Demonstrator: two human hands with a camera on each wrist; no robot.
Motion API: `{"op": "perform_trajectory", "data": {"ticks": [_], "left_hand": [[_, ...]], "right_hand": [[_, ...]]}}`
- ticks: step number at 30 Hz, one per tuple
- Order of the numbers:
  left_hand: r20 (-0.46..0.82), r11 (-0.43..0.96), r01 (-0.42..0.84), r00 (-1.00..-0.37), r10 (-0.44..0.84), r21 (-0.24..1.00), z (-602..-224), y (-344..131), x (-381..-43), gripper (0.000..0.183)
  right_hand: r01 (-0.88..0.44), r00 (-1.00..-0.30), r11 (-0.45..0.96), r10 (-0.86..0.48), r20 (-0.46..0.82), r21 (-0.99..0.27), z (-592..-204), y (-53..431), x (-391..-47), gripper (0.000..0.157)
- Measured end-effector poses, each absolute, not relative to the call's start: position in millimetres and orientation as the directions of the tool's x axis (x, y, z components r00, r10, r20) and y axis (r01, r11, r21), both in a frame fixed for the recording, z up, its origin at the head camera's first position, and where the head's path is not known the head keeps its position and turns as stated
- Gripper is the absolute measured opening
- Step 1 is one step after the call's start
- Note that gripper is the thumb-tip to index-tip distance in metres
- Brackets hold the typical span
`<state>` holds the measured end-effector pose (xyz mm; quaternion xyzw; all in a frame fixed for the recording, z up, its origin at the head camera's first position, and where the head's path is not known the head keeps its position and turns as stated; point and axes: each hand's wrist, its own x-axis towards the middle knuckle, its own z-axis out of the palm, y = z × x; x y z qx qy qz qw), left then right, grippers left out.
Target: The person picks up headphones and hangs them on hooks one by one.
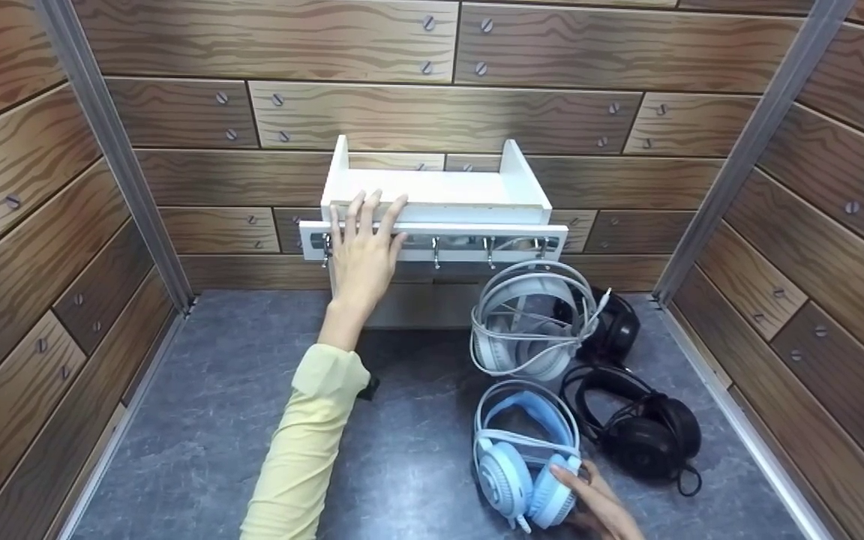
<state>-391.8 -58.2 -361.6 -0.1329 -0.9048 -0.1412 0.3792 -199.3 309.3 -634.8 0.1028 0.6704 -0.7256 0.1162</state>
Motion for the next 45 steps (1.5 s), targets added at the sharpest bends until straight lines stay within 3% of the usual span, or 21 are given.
{"op": "perform_trajectory", "data": {"ticks": [5, 12, 20, 24, 31, 38, 45], "left_hand": [[0.720, 0.927, 0.343, -0.681, 0.133, 0.153, -362.1, -56.7, -392.1, 0.048], [0.723, 0.932, 0.335, -0.678, 0.134, 0.140, -362.7, -56.1, -392.9, 0.049], [0.719, 0.932, 0.333, -0.683, 0.132, 0.146, -362.7, -58.5, -392.4, 0.048], [0.717, 0.932, 0.331, -0.685, 0.131, 0.147, -361.6, -58.4, -392.1, 0.048], [0.715, 0.934, 0.328, -0.686, 0.133, 0.141, -362.6, -58.2, -392.7, 0.049], [0.716, 0.935, 0.327, -0.685, 0.135, 0.137, -362.6, -57.7, -392.3, 0.049], [0.712, 0.935, 0.327, -0.689, 0.135, 0.139, -362.0, -58.4, -391.7, 0.049]], "right_hand": [[0.344, -0.939, -0.081, -0.041, -0.342, -0.935, -626.3, 303.9, -195.3, 0.084], [0.356, -0.927, -0.123, -0.171, -0.333, -0.926, -618.1, 290.4, -189.2, 0.074], [0.401, -0.909, -0.151, -0.185, -0.372, -0.904, -618.9, 267.7, -182.4, 0.082], [0.362, -0.922, -0.190, -0.219, -0.320, -0.913, -621.4, 261.5, -183.3, 0.083], [0.267, -0.949, -0.274, -0.239, -0.203, -0.924, -637.3, 259.2, -186.1, 0.061], [0.174, -0.969, -0.093, -0.194, -0.153, -0.980, -609.1, 240.6, -177.1, 0.075], [0.109, -0.988, 0.127, -0.098, -0.121, -0.986, -588.9, 227.6, -174.7, 0.071]]}}
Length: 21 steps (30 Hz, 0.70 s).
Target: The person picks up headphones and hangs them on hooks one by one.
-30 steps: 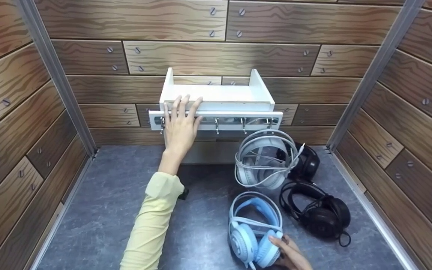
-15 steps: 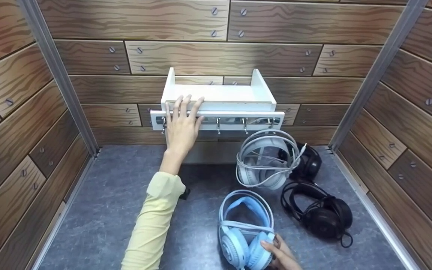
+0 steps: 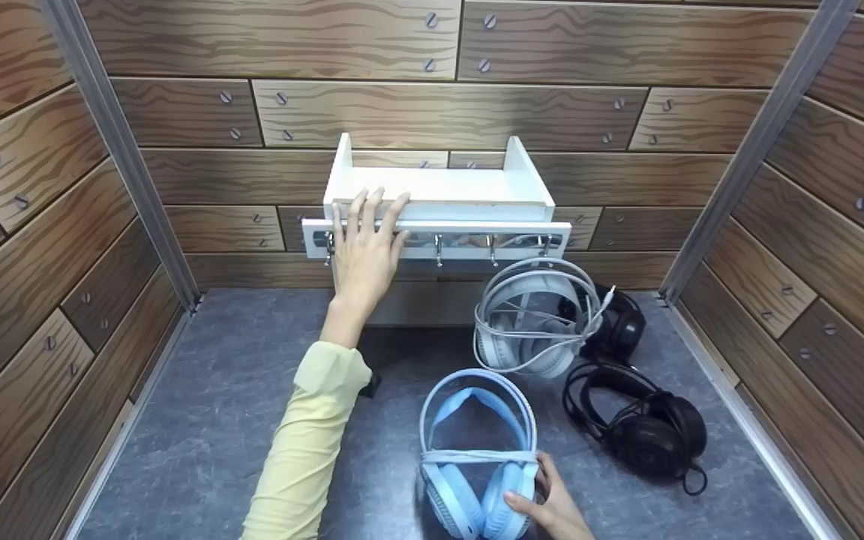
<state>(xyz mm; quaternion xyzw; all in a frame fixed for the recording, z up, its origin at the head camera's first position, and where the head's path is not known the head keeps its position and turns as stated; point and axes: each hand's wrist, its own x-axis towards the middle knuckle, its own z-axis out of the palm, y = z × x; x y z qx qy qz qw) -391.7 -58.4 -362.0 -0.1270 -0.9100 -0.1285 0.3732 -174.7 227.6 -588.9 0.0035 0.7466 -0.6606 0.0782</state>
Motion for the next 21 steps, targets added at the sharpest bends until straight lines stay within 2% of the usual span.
{"op": "perform_trajectory", "data": {"ticks": [9, 16, 21], "left_hand": [[0.711, 0.937, 0.322, -0.690, 0.136, 0.134, -360.2, -58.5, -391.8, 0.049], [0.710, 0.937, 0.323, -0.691, 0.135, 0.136, -360.0, -57.5, -390.9, 0.049], [0.709, 0.937, 0.319, -0.692, 0.131, 0.138, -361.1, -58.2, -391.3, 0.049]], "right_hand": [[0.016, -0.997, 0.185, -0.068, -0.029, -0.983, -580.3, 224.0, -176.6, 0.072], [-0.011, -1.000, 0.220, 0.016, 0.015, -0.975, -574.2, 222.8, -176.9, 0.075], [-0.083, -0.993, 0.206, 0.060, 0.097, -0.975, -566.9, 223.0, -181.0, 0.077]]}}
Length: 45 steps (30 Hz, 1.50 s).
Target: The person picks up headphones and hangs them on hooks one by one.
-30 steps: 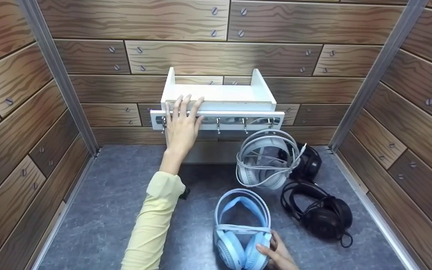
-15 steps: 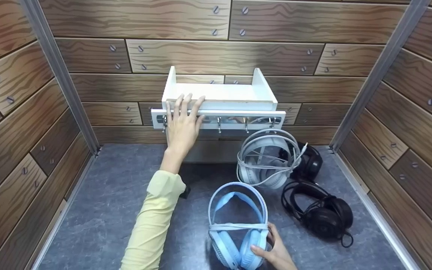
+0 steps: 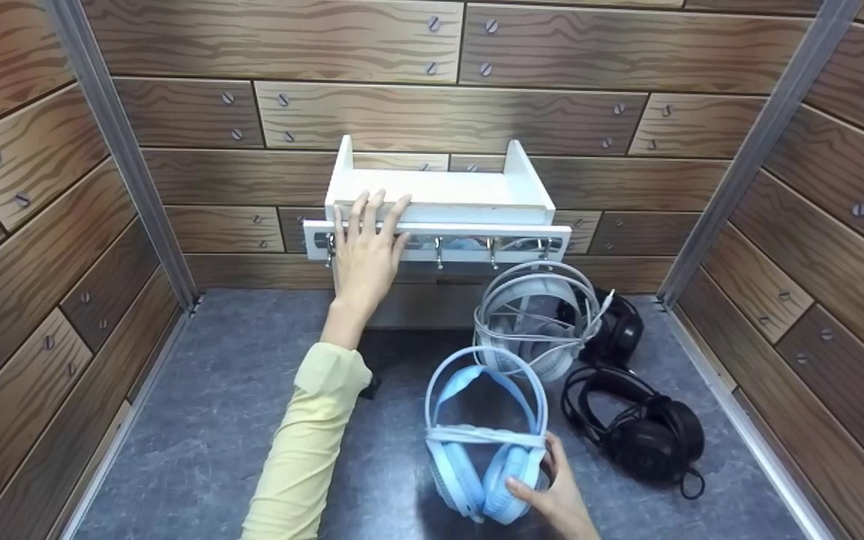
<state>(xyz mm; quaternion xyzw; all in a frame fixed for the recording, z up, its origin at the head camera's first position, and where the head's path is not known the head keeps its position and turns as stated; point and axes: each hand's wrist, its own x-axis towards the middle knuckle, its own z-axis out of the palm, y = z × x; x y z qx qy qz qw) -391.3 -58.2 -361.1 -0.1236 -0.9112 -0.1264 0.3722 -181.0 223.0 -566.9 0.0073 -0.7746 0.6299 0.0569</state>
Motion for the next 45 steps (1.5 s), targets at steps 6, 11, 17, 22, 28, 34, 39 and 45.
{"op": "perform_trajectory", "data": {"ticks": [6, 11, 17, 22, 28, 34, 39, 45], "left_hand": [[0.707, 0.937, 0.319, -0.695, 0.129, 0.142, -362.6, -57.7, -392.7, 0.049], [0.708, 0.938, 0.319, -0.694, 0.131, 0.139, -362.4, -57.3, -393.4, 0.049], [0.710, 0.937, 0.320, -0.692, 0.131, 0.140, -361.6, -57.7, -393.2, 0.049], [0.705, 0.936, 0.322, -0.697, 0.130, 0.146, -361.2, -58.0, -392.7, 0.049], [0.696, 0.939, 0.315, -0.705, 0.133, 0.140, -361.0, -58.1, -392.4, 0.049], [0.697, 0.939, 0.315, -0.705, 0.133, 0.139, -360.5, -58.0, -391.8, 0.049], [0.698, 0.936, 0.321, -0.703, 0.136, 0.142, -360.9, -57.7, -391.5, 0.049], [0.699, 0.934, 0.327, -0.701, 0.138, 0.143, -361.5, -58.1, -391.7, 0.049]], "right_hand": [[-0.185, -0.975, 0.163, 0.092, 0.202, -0.969, -557.5, 223.8, -189.2, 0.079], [-0.193, -0.970, 0.172, 0.117, 0.215, -0.966, -553.0, 227.4, -195.3, 0.081], [-0.206, -0.964, 0.178, 0.135, 0.231, -0.962, -543.2, 228.6, -200.8, 0.084], [-0.237, -0.954, 0.186, 0.142, 0.265, -0.954, -533.8, 228.7, -205.5, 0.086], [-0.263, -0.950, 0.155, 0.132, 0.283, -0.952, -522.4, 227.9, -211.6, 0.084], [-0.261, -0.951, 0.138, 0.133, 0.279, -0.955, -511.9, 226.6, -214.9, 0.082], [-0.285, -0.943, 0.117, 0.142, 0.300, -0.951, -502.5, 225.6, -217.4, 0.082], [-0.321, -0.933, 0.100, 0.136, 0.333, -0.942, -492.5, 226.2, -225.0, 0.082]]}}
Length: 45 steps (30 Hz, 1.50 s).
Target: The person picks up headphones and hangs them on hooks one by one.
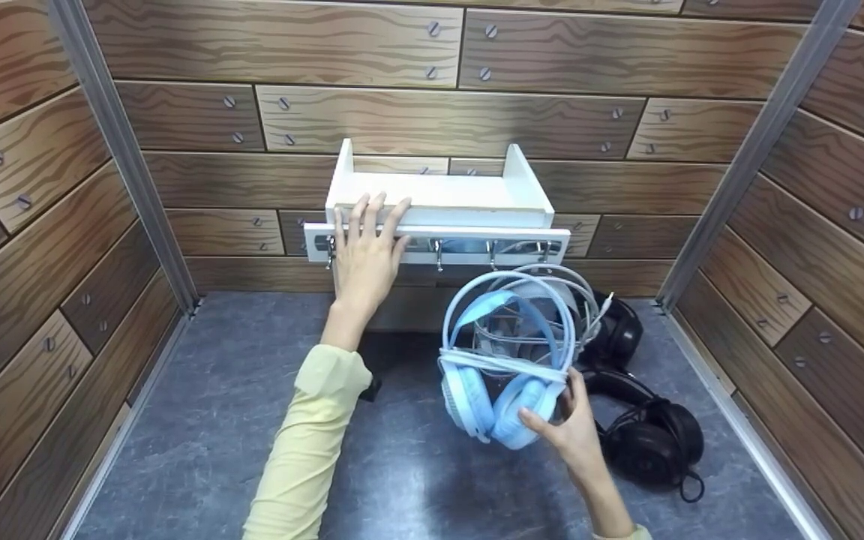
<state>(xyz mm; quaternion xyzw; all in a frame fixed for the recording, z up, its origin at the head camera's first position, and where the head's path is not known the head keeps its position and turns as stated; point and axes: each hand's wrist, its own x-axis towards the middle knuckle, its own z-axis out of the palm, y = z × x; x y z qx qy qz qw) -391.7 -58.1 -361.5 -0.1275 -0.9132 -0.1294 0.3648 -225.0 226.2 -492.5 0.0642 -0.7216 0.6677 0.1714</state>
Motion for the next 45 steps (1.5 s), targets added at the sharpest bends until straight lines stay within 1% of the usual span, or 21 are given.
{"op": "perform_trajectory", "data": {"ticks": [6, 12, 17, 20, 26, 31, 36, 39, 45], "left_hand": [[0.699, 0.934, 0.329, -0.701, 0.142, 0.140, -361.8, -58.9, -392.1, 0.049], [0.696, 0.933, 0.329, -0.704, 0.140, 0.146, -362.1, -59.1, -392.1, 0.049], [0.700, 0.933, 0.328, -0.701, 0.136, 0.146, -362.1, -59.6, -392.3, 0.049], [0.702, 0.933, 0.329, -0.699, 0.136, 0.147, -362.2, -59.4, -392.5, 0.049], [0.716, 0.931, 0.335, -0.685, 0.135, 0.145, -362.3, -59.1, -392.9, 0.049], [0.726, 0.928, 0.343, -0.674, 0.135, 0.146, -362.2, -59.7, -393.7, 0.048], [0.721, 0.928, 0.342, -0.680, 0.134, 0.150, -362.7, -59.3, -393.5, 0.048], [0.721, 0.928, 0.342, -0.680, 0.134, 0.150, -363.0, -59.0, -393.3, 0.048], [0.724, 0.929, 0.340, -0.677, 0.135, 0.144, -362.8, -60.0, -393.0, 0.049]], "right_hand": [[-0.311, -0.935, 0.102, 0.145, 0.324, -0.945, -489.9, 225.7, -236.5, 0.081], [-0.260, -0.948, 0.128, 0.157, 0.278, -0.957, -486.9, 221.2, -241.4, 0.082], [-0.274, -0.940, 0.164, 0.164, 0.301, -0.948, -479.6, 213.1, -240.2, 0.086], [-0.266, -0.938, 0.191, 0.174, 0.299, -0.945, -485.9, 212.3, -243.9, 0.088], [-0.299, -0.929, 0.178, 0.172, 0.328, -0.938, -490.1, 205.0, -246.3, 0.090], [-0.300, -0.917, 0.237, 0.194, 0.347, -0.924, -487.3, 194.2, -244.4, 0.091], [-0.283, -0.907, 0.305, 0.223, 0.357, -0.909, -491.4, 186.5, -248.1, 0.089], [-0.272, -0.914, 0.292, 0.220, 0.341, -0.917, -496.9, 184.3, -251.9, 0.092], [-0.226, -0.939, 0.262, 0.199, 0.281, -0.938, -517.8, 189.4, -264.6, 0.104]]}}
